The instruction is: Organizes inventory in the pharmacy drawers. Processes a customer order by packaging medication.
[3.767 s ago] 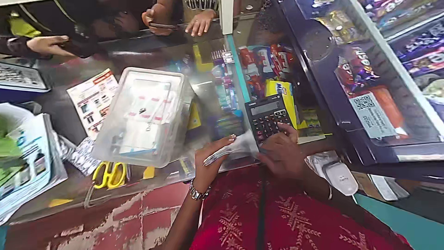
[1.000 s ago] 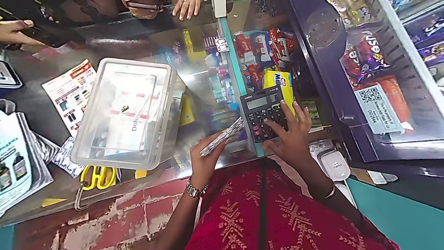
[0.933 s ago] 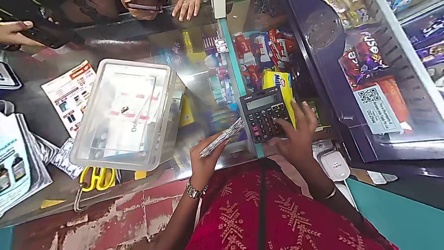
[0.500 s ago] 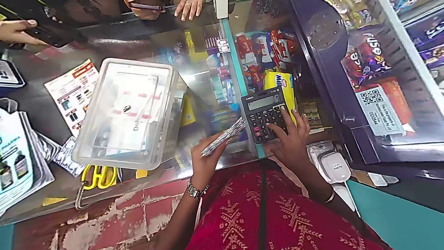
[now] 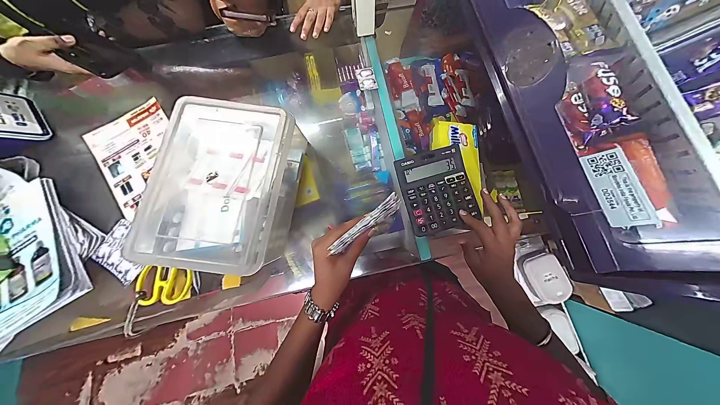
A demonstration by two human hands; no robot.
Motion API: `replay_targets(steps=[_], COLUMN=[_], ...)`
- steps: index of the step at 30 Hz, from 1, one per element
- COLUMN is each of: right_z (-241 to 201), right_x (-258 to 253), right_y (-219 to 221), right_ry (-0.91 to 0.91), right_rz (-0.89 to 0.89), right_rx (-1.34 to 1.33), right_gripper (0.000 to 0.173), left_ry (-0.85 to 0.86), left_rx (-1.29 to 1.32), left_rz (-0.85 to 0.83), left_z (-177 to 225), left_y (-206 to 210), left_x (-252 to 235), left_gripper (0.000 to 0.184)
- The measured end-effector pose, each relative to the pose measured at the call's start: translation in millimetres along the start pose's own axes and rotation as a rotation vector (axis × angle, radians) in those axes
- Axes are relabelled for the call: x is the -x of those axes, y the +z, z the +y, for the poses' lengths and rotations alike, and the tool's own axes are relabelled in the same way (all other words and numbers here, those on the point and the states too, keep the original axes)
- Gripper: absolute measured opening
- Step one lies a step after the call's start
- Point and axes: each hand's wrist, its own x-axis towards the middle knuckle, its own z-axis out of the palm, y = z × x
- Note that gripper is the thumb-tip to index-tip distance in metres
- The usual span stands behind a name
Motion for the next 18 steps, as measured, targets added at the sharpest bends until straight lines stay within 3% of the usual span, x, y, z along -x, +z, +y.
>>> replay_targets(steps=[7, 13, 18], right_z=[-0.5, -1.9, -12.9], right_x=[-2.6, -12.8, -11.2], right_y=[-2.5, -1.2, 12.1], right_ry=[-0.012, -0.072, -0.195], right_rz=[-0.003, 0.051, 0.041], right_rx=[-0.002, 0.066, -0.024], right_gripper=[0.047, 0.052, 0.057], left_ry=[-0.051, -0.445, -0.364], left_rx=[0.05, 0.352, 0.357], left_rz=[0.037, 0.205, 0.182], left_z=[4.0, 15.2, 12.0], left_y=[1.4, -4.7, -3.1], left_x=[0.7, -4.5, -2.8], left_gripper=[0.016, 0.035, 0.032])
